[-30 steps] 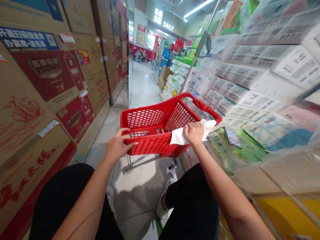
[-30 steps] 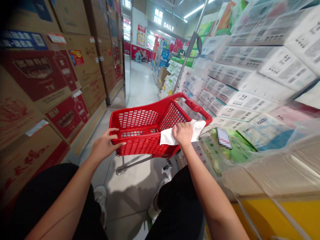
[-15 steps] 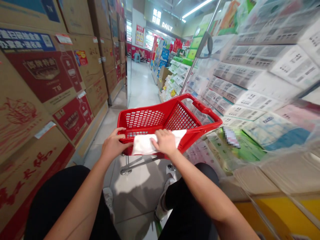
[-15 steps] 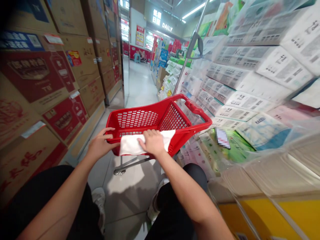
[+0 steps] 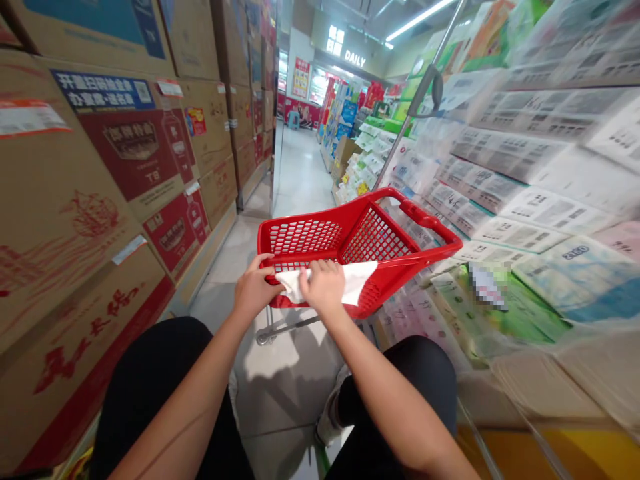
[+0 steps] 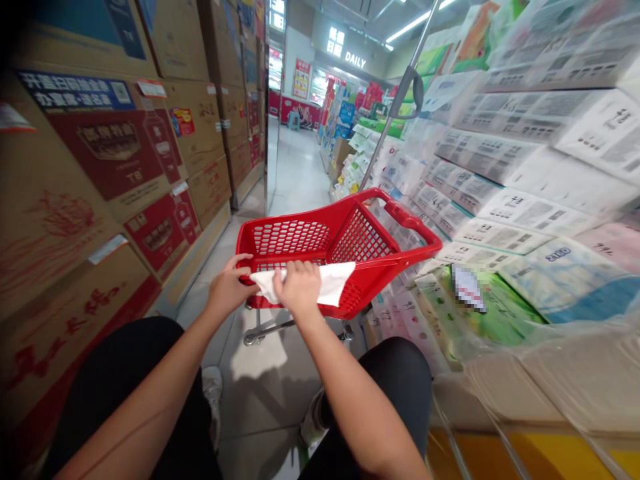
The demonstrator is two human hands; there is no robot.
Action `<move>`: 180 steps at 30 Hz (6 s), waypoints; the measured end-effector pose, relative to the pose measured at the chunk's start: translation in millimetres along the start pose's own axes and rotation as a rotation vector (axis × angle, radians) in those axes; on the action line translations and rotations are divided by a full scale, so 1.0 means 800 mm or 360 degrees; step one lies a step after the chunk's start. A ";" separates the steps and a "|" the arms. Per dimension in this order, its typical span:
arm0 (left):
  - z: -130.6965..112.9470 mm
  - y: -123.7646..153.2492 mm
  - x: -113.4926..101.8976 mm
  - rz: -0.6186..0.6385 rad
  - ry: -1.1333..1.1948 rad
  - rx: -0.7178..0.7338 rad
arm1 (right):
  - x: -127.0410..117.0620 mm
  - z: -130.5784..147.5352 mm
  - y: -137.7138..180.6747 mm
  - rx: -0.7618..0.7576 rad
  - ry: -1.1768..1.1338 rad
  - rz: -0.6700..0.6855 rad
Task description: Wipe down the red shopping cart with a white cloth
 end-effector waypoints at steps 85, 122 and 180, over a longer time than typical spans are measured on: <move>-0.062 0.003 -0.007 -0.0120 -0.0171 0.0077 | -0.070 -0.097 0.007 -0.0249 0.0136 0.0160; -0.188 -0.032 0.024 0.0128 -0.0058 0.0326 | -0.131 -0.220 -0.006 -0.0359 -0.0240 -0.0018; -0.127 -0.035 -0.105 -0.0656 -0.0502 0.0993 | -0.154 -0.105 -0.091 -0.0205 -0.0074 0.0552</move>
Point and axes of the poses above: each hand's wrist, its own y-axis away from the middle knuckle, its own x-axis out of the palm, z = x × y, the point moved 2 cm from there along -y, towards the middle knuckle, and after that the axes turned 13 degrees about y, right-handed, at the moved point
